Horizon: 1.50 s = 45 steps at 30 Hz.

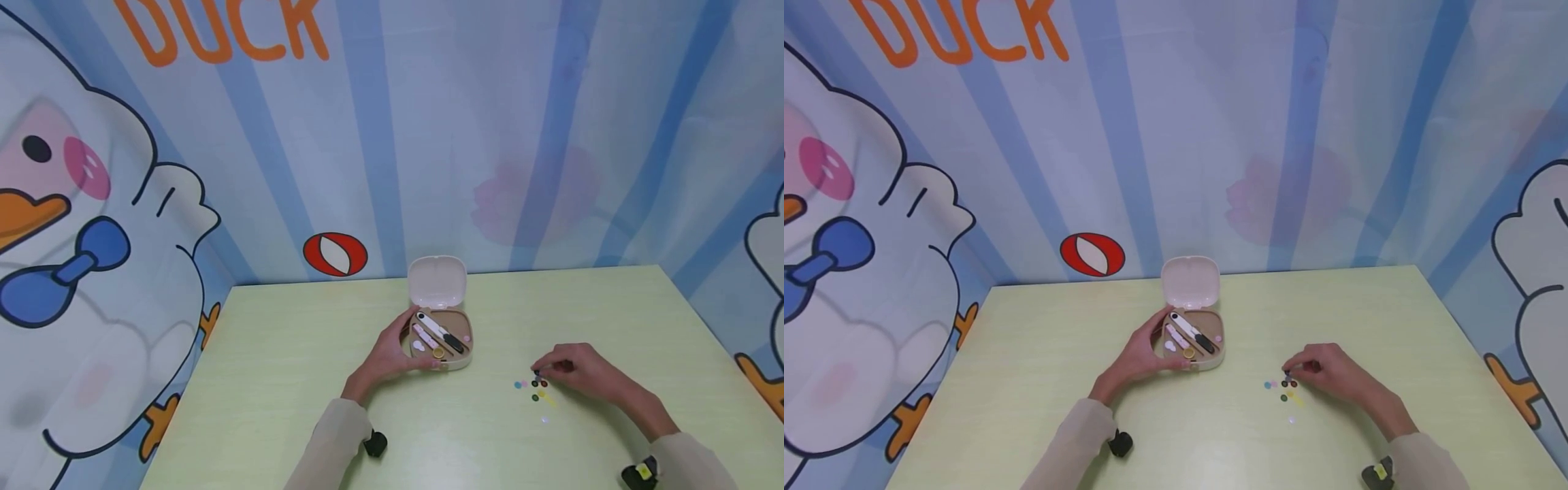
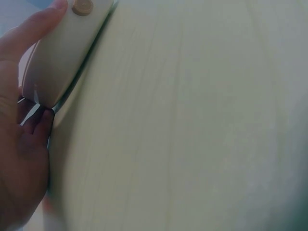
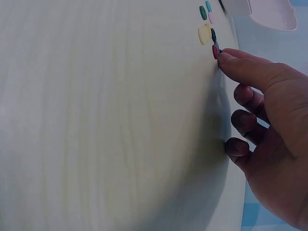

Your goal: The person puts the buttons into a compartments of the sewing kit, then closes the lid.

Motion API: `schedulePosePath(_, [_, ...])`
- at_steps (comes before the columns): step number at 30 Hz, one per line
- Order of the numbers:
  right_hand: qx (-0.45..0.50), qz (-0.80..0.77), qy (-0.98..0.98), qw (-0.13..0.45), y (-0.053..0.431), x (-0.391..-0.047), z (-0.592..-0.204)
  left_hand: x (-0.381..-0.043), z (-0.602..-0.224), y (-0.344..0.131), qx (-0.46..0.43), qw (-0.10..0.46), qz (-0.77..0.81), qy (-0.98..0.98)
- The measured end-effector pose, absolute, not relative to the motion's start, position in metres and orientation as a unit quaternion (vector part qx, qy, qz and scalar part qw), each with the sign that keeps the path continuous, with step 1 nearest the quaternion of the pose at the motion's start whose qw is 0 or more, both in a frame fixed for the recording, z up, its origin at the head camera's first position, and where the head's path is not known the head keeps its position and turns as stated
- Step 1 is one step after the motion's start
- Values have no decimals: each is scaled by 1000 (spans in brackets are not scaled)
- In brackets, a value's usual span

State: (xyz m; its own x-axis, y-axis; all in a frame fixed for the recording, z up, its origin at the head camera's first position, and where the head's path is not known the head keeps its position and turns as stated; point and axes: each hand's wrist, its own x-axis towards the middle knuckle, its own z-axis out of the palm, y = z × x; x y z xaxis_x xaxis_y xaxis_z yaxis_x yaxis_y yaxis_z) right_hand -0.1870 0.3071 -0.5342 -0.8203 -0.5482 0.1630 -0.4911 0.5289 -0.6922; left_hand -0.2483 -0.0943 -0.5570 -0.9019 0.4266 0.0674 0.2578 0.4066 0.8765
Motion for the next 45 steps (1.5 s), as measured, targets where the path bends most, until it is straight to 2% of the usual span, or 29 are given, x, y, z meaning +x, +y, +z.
schedulePosePath(21, [-295,-357,885,43,297,-200,-522,-247,-555,-94,203,82,505,835])
schedulePosePath(32, [-285,-341,893,72,268,-222,-505,-246,-554,-94,204,83,503,836])
schedulePosePath(45, [-298,-362,881,63,230,-244,-494,-245,-553,-94,199,86,500,839])
